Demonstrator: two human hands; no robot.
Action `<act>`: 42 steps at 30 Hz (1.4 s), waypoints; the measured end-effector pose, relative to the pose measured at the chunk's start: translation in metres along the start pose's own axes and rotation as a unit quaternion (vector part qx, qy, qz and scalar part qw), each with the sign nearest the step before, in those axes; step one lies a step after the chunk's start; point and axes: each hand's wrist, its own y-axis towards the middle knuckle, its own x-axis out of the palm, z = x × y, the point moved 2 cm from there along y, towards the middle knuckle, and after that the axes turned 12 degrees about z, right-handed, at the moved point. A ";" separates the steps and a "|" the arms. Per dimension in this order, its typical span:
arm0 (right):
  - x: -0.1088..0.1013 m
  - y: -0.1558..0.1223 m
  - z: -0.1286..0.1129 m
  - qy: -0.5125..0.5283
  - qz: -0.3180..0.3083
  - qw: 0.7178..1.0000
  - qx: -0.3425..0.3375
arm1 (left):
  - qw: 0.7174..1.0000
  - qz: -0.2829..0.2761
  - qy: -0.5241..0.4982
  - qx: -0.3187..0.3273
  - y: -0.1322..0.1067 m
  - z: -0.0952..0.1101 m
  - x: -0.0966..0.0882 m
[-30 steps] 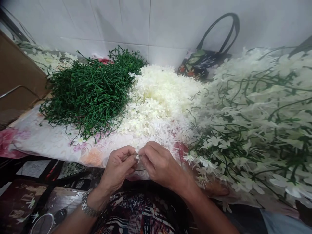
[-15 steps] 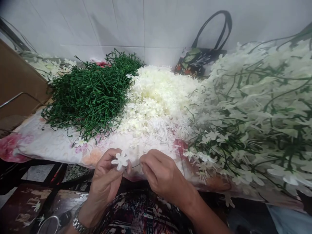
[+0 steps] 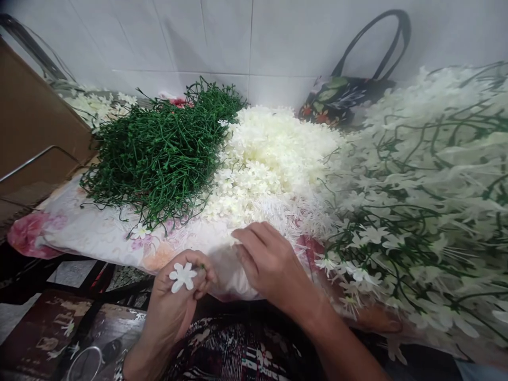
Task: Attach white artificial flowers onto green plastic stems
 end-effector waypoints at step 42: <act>-0.019 -0.007 0.030 -0.021 0.044 0.998 0.047 | 0.998 0.023 0.047 0.027 0.020 -0.010 0.010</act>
